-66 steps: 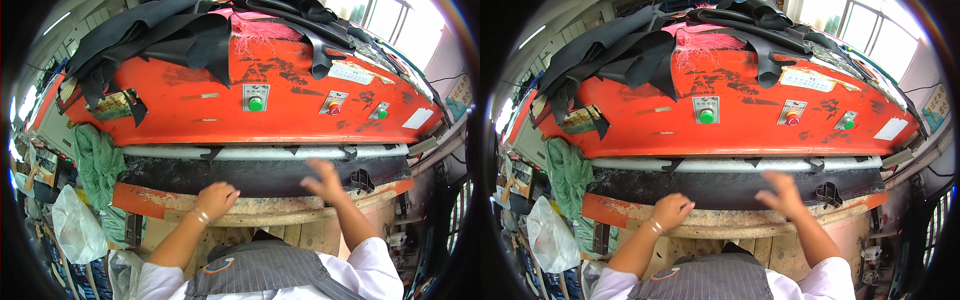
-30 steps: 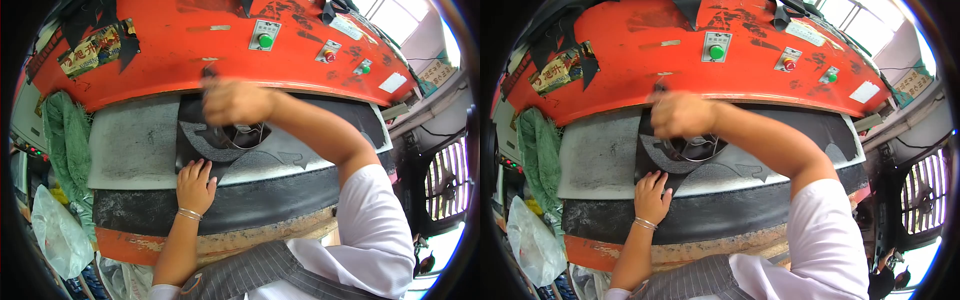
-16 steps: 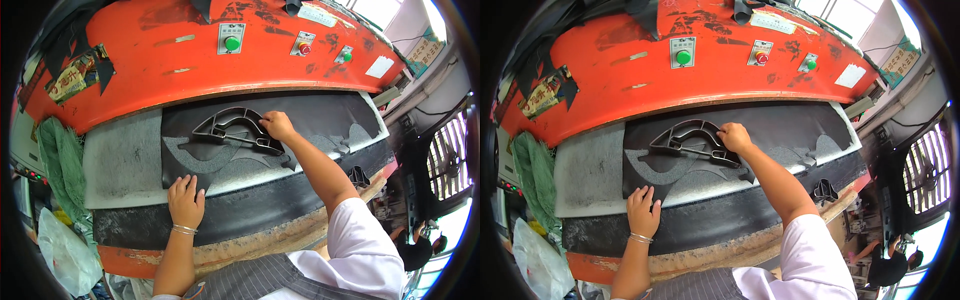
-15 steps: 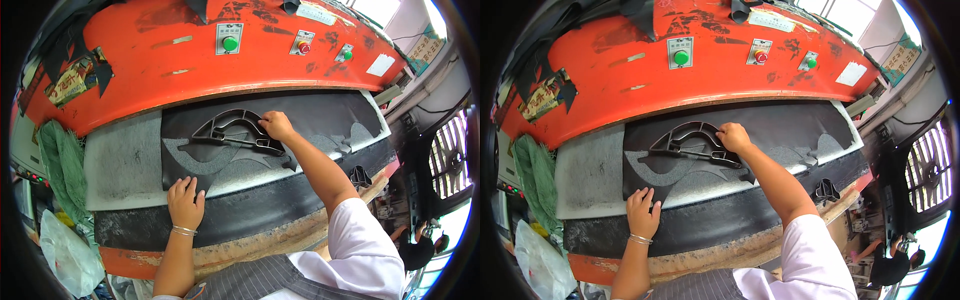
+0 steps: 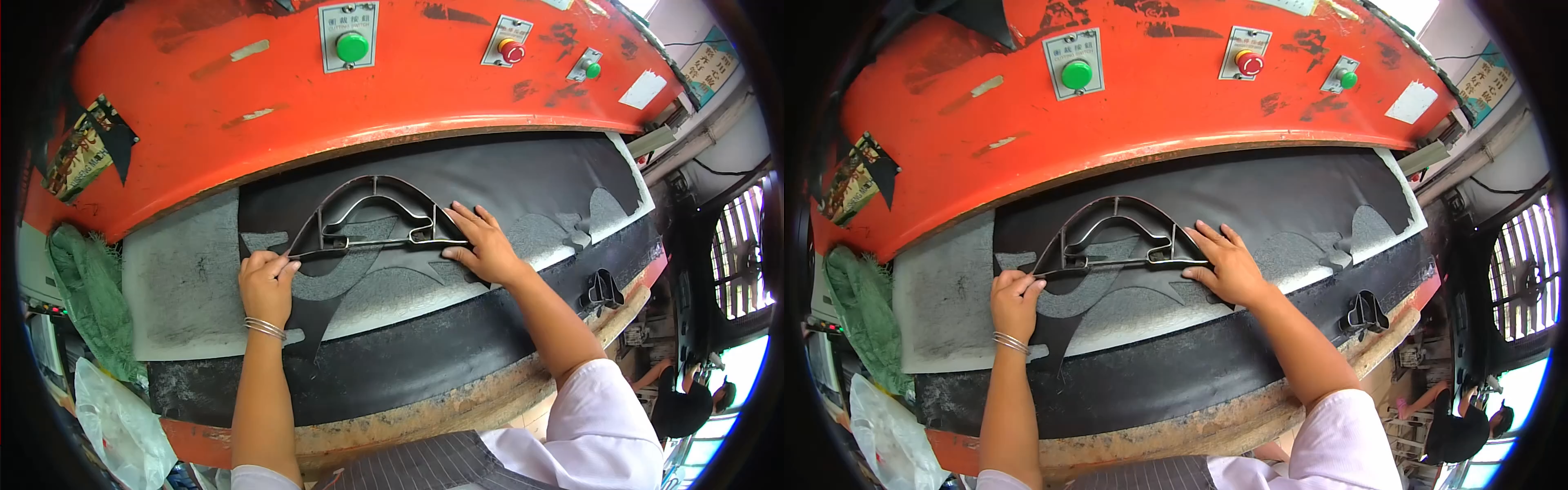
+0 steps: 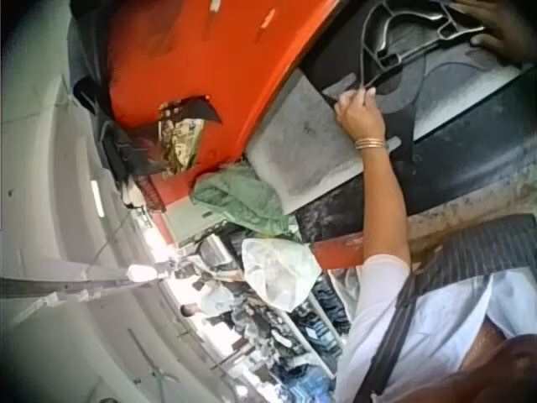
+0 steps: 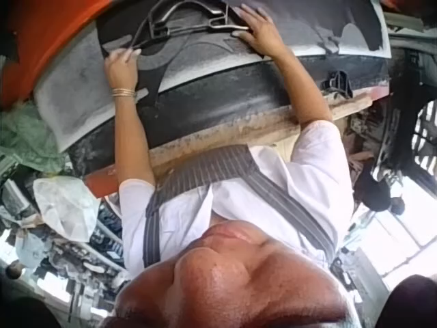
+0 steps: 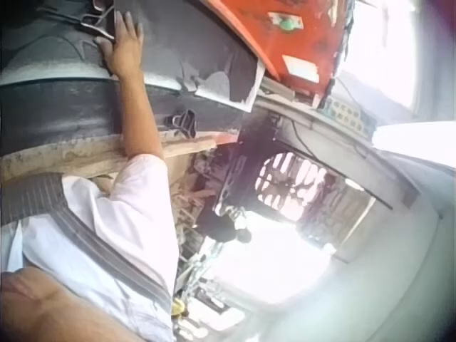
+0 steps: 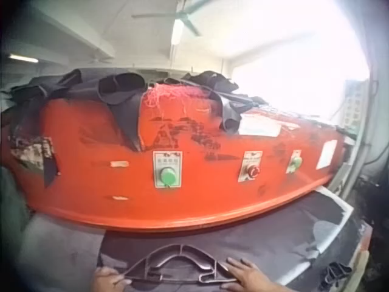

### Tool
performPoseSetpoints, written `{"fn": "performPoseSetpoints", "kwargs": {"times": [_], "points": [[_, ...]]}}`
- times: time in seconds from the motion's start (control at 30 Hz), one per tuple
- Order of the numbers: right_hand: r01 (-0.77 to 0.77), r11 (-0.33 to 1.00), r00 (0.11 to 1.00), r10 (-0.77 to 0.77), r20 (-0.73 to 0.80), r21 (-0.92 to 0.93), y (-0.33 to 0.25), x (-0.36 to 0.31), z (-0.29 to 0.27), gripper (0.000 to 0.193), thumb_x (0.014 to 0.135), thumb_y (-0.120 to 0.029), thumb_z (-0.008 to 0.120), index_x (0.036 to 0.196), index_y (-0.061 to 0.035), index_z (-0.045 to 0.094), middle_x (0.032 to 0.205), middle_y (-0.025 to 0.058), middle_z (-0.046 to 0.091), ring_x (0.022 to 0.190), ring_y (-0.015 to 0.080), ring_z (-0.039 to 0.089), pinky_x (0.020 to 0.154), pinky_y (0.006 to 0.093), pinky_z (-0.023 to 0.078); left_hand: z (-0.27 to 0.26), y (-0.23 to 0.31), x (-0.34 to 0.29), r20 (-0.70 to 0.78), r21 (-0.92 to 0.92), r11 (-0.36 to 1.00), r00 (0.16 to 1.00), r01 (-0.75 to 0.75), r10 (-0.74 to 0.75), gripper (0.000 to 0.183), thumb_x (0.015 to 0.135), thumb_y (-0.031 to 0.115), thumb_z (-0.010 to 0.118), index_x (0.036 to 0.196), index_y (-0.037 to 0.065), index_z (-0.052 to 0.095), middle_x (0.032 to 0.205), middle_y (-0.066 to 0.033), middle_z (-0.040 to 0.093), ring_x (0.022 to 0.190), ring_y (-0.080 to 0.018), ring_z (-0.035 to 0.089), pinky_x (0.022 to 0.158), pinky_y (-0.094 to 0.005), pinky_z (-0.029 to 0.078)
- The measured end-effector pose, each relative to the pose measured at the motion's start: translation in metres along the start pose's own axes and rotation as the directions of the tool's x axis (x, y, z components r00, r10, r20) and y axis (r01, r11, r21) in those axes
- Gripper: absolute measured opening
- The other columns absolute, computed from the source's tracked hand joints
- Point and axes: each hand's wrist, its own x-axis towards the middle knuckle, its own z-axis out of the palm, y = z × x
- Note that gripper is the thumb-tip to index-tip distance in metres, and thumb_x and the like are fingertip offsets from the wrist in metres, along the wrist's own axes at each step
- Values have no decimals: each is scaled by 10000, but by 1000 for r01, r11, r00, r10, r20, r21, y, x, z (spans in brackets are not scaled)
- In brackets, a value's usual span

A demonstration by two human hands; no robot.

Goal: Operating a hydraulic clicker press to die-cut leather or synthetic fabric pieces for shoe manufacturing.

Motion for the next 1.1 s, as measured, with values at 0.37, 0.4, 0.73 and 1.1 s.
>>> {"fn": "performPoseSetpoints", "kwargs": {"times": [0.37, 0.4, 0.73, 1.1], "points": [[-47, 999, 996, 46, -80, -10, 9, 10, 8, 631, 857, -392, 627, 1362, -64, 442, 1372, 203, 474, 1246, 348, 463, 1109, 463, 276, 16, 9, 2, -90, 28, 998, 995, 50, -48, 153, 744, 127, 746, 832, 5, 721, 821, -74, 632, 803, -248, 561, 736, -357, 454], [-43, 999, 996, 42, -81, -10, 9, 10, 7, 631, 857, -392, 627, 1362, -64, 442, 1372, 203, 474, 1246, 348, 463, 1109, 463, 276, 17, 10, 2, -96, 22, 999, 995, 44, -42, 151, 743, 125, 746, 831, 5, 721, 824, -74, 634, 802, -248, 562, 737, -356, 454], [-17, 1000, 998, 17, -55, 5, 5, 0, -6, 620, 859, -395, 625, 1341, -40, 466, 1369, 195, 481, 1245, 326, 473, 1098, 477, 276, 0, 21, -3, -55, 66, 996, 997, 62, -58, 135, 741, 138, 742, 804, 22, 716, 826, -70, 641, 811, -247, 583, 742, -353, 466], [101, 940, 857, 84, -508, 326, 40, -5, -56, 800, 760, -329, 764, 1398, -19, 394, 1419, 203, 422, 1338, 361, 373, 1108, 438, 275, -19, 67, 1, -293, -131, 974, 931, 185, -216, 228, 823, 174, 694, 982, 12, 698, 889, -127, 639, 896, -274, 584, 864, -356, 455]]}}
